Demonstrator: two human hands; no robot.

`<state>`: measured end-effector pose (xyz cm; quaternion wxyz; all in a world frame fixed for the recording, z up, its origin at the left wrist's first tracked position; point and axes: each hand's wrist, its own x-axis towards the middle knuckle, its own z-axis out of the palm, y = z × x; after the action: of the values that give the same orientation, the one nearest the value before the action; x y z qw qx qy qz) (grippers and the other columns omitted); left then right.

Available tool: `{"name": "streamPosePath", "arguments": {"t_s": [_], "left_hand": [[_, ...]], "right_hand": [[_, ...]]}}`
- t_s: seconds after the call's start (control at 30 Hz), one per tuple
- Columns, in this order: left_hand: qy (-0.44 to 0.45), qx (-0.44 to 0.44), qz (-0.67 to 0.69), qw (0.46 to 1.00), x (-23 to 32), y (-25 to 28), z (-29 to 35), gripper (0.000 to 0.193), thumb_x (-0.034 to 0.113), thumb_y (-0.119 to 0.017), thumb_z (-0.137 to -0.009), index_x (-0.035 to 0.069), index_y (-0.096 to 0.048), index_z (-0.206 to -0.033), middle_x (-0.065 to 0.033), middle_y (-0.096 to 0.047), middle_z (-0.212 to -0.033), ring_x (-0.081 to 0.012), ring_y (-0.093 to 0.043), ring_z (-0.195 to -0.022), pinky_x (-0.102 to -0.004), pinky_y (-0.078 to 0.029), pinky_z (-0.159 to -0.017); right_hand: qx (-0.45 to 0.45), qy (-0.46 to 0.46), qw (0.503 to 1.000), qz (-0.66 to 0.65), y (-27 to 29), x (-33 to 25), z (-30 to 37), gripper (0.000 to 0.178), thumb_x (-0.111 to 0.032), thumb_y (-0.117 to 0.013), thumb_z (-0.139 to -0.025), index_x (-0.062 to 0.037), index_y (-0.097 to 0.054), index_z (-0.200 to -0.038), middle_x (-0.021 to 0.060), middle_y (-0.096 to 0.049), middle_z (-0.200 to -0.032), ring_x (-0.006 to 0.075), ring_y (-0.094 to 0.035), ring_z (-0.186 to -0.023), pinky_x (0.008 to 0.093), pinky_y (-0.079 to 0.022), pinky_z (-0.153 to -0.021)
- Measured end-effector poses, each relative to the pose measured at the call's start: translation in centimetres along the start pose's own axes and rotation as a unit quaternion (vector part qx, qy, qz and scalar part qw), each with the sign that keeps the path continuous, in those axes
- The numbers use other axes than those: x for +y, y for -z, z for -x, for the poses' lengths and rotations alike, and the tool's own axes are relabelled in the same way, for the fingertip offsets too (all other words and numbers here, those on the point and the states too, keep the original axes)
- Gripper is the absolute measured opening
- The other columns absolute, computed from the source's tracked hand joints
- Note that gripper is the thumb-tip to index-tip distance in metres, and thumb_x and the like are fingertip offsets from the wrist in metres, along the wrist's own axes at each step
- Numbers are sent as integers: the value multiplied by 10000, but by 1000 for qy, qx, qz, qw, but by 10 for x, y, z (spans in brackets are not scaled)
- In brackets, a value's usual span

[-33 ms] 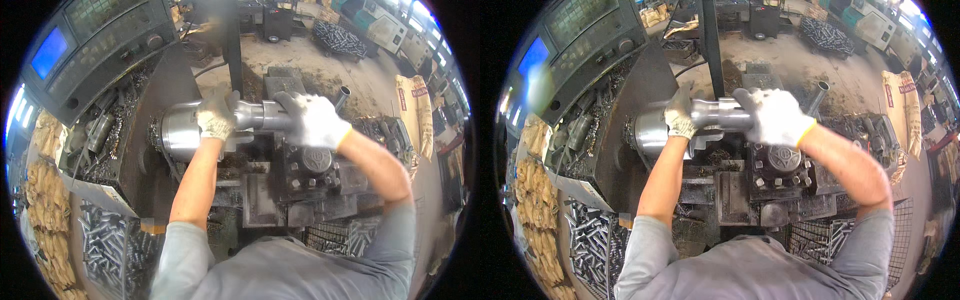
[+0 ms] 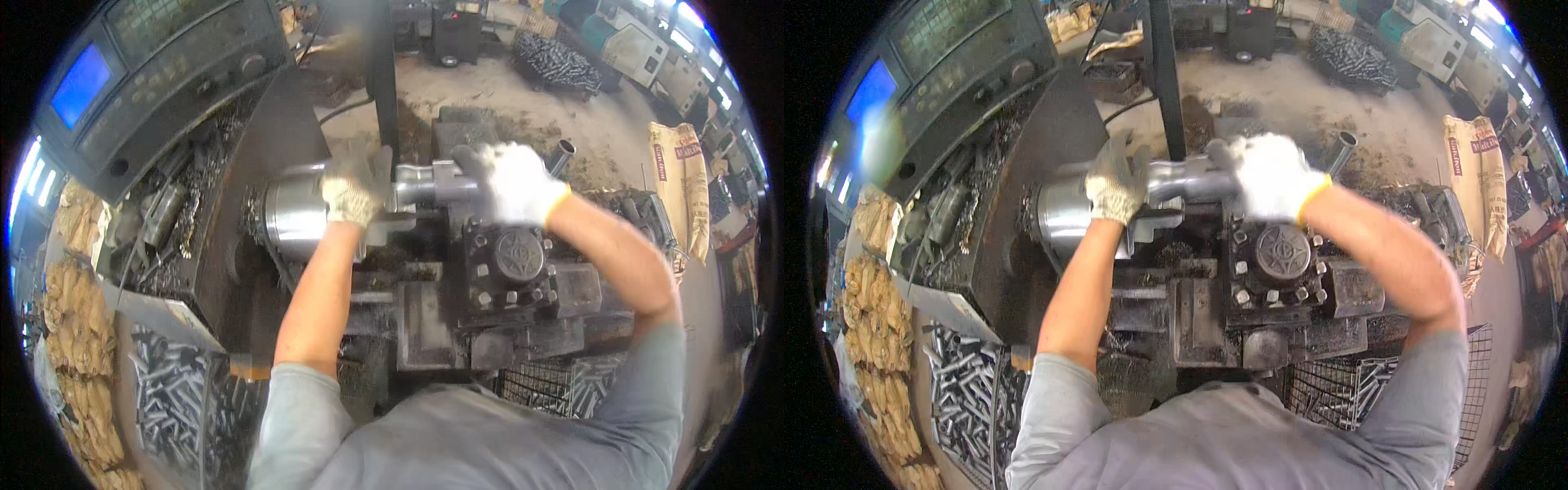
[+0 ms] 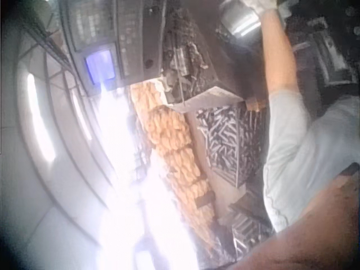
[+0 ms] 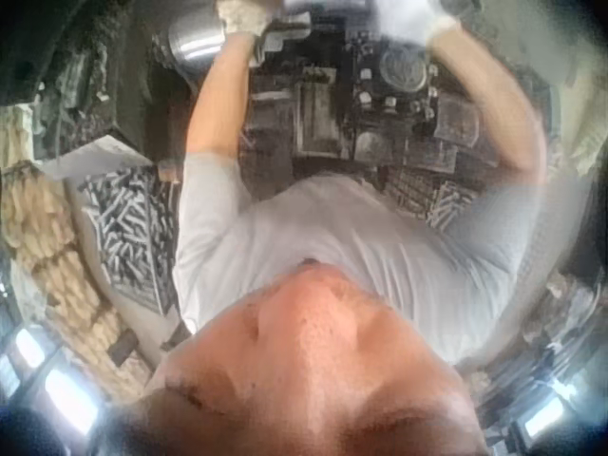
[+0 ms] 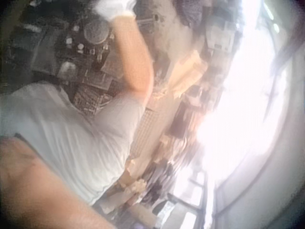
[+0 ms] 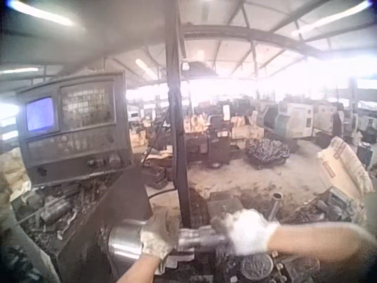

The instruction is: The person repeatedly picks up cylindrical metal parts from a wire basket and inserts them into a lathe chuck. They secure the parts, operate the machine controls, and then remove the processed parts, placing them into a collection bin. This cycle is repeated continuously.

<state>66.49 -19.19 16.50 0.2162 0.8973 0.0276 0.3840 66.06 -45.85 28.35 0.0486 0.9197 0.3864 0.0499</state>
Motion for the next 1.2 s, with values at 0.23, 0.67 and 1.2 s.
{"name": "streamPosePath", "arguments": {"t_s": [0.23, 0.67, 1.2], "left_hand": [[-143, 55, 175, 973, 41, 72, 95, 358, -44, -708, -863, -31, -693, -1220, -240, -751, -1140, -404, -748, -1003, -437, -616, -874], [587, 335, 401, 619, -144, 223, 451, 431, 475, -388, -1154, 137, -656, -1151, -27, -678, -863, -216, -666, -849, -432, -474, -758], [618, 193, 176, 741, -172, 251, 454, 674, 479, -601, -1079, -71, -557, -1465, -220, -661, -1335, -290, -647, -1204, -450, -495, -1062]], "right_hand": [[-187, 95, 978, 5, -92, 41, -73, 553, -312, -849, -710, -55, -727, -1184, 210, -784, -1014, 392, -765, -956, 477, -615, -843], [-306, 94, 946, -53, -135, 22, -98, 487, -373, -792, -759, -39, -770, -1112, 217, -783, -967, 333, -742, -850, 453, -571, -783], [6, -86, 954, -287, -48, 0, -13, 613, -349, -730, -878, -48, -651, -1405, 215, -756, -1233, 342, -744, -1131, 421, -576, -983]]}}
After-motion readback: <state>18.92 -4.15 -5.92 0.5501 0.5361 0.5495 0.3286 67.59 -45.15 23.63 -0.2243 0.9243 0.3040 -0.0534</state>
